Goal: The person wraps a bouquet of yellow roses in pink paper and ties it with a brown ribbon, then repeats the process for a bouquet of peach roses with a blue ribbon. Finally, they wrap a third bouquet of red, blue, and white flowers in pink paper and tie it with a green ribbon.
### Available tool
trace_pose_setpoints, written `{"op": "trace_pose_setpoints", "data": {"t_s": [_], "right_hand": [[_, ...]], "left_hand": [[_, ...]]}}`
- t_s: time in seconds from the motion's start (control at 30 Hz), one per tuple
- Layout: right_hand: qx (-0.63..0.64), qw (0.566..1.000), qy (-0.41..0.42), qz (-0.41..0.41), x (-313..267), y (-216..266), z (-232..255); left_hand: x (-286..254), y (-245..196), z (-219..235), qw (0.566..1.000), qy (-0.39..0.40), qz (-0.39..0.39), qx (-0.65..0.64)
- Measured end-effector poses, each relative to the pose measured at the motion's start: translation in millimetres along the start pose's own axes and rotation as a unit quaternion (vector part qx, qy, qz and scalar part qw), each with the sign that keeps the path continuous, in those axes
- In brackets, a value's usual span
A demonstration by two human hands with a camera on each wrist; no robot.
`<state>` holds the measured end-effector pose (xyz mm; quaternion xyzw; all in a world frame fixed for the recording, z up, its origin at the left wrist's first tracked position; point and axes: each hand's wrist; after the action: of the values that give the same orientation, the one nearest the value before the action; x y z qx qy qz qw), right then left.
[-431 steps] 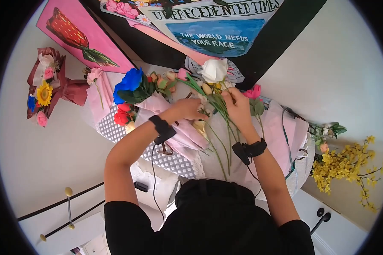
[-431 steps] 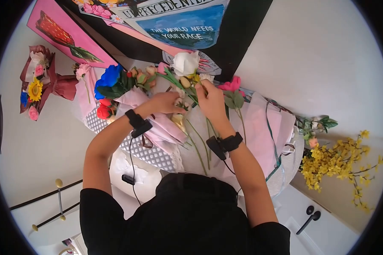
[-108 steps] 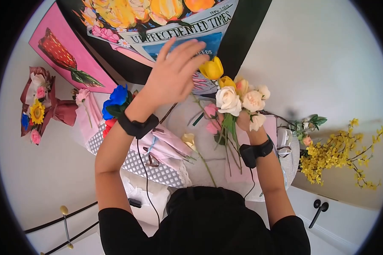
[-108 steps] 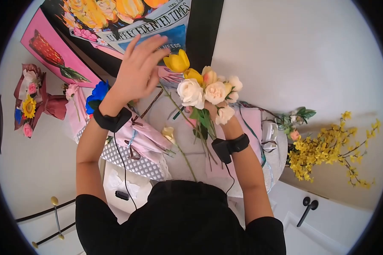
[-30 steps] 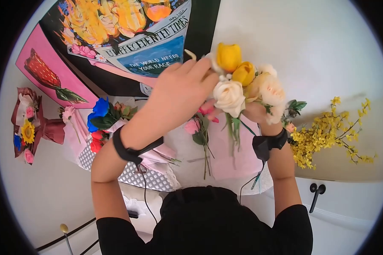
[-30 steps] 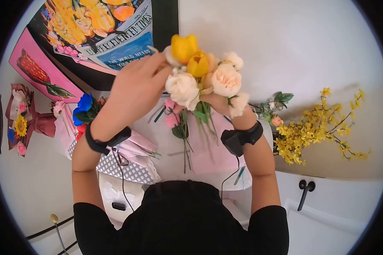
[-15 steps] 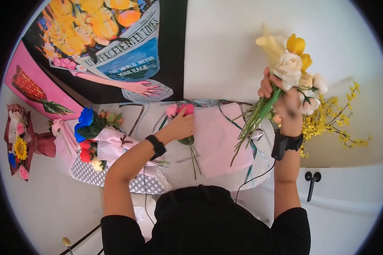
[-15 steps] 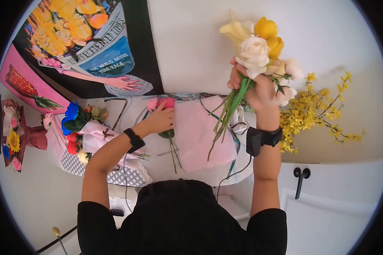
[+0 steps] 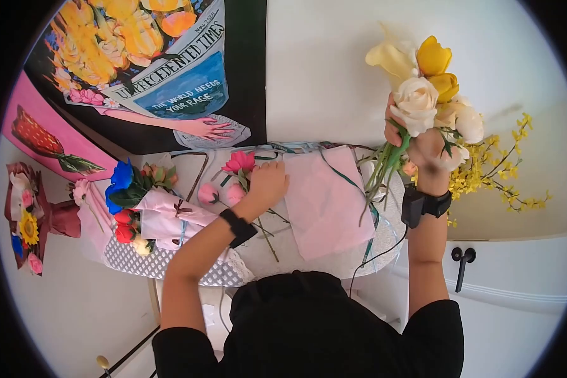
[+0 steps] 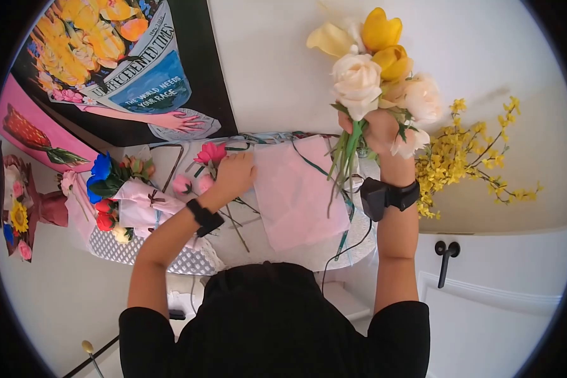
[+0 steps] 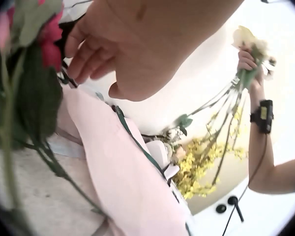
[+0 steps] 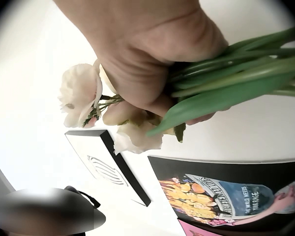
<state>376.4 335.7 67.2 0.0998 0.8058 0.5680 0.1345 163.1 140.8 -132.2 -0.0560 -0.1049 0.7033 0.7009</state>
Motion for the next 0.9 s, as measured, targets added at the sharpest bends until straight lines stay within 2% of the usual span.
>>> {"op": "trace_pose_setpoints", "data": {"t_s": [0.03,0.07,0.13,0.17,0.23,0.27,0.33,0.37,0.4,0.43,0.47,0.5,0.57,0.63,0.77,0.83,0.87,0.9], "right_hand": [[-0.023,1.0,-0.009,0.0,-2,-3,2],[-0.047,0.999,-0.017,0.001,-4,-5,6],[-0.094,0.995,-0.034,0.002,-13,-9,15],[-0.118,0.992,-0.043,0.003,-16,-9,21],[-0.164,0.985,-0.06,0.002,-18,-15,26],[-0.187,0.98,-0.068,0.002,-26,-20,26],[-0.23,0.97,-0.084,0.004,-28,-24,33],[-0.251,0.964,-0.092,0.006,-30,-29,32],[-0.273,0.957,-0.1,0.007,-32,-31,35],[-0.294,0.95,-0.108,0.008,-21,-36,30],[-0.316,0.942,-0.116,0.01,-29,-41,32],[-0.337,0.933,-0.123,0.012,-8,-35,40],[-0.381,0.914,-0.137,0.018,0,-39,43],[-0.425,0.892,-0.153,0.028,14,-48,37],[-0.506,0.84,-0.189,0.045,3,-59,48],[-0.523,0.835,-0.169,0.037,-4,-57,45],[-0.492,0.843,-0.217,-0.002,-7,-49,30],[-0.457,0.848,-0.264,-0.041,-8,-40,17]], "left_hand": [[9,0,-8,0.994,-0.027,0.086,-0.065],[18,3,-11,0.994,-0.03,0.086,-0.065],[33,9,-18,0.965,0.003,0.206,-0.164],[37,15,-34,0.965,0.0,0.206,-0.165],[40,28,-64,0.93,-0.051,0.19,-0.311],[37,30,-69,0.929,-0.053,0.19,-0.313],[27,30,-75,0.886,-0.012,0.171,-0.431],[20,21,-63,0.886,-0.013,0.171,-0.431],[13,9,-51,0.937,-0.068,0.179,-0.292],[9,2,-41,0.965,-0.121,0.183,-0.146],[9,2,-41,0.964,-0.123,0.183,-0.146],[10,3,-40,0.961,-0.112,0.2,-0.153],[13,4,-44,0.958,-0.104,0.217,-0.159],[20,7,-53,0.968,-0.035,0.19,-0.158],[18,0,-51,0.974,-0.065,0.157,-0.148],[11,0,-43,0.92,-0.162,0.165,-0.317],[6,1,-41,0.921,-0.162,0.164,-0.316],[-1,3,-39,0.865,-0.287,0.143,-0.385]]}}
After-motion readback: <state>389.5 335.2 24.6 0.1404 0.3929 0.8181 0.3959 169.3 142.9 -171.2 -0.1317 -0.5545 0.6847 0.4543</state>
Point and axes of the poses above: each hand's wrist, its own x-axis towards the middle knuckle, its own z-axis out of the back of the hand, y = z × x, and after that the axes turned 12 degrees about -z, right-handed
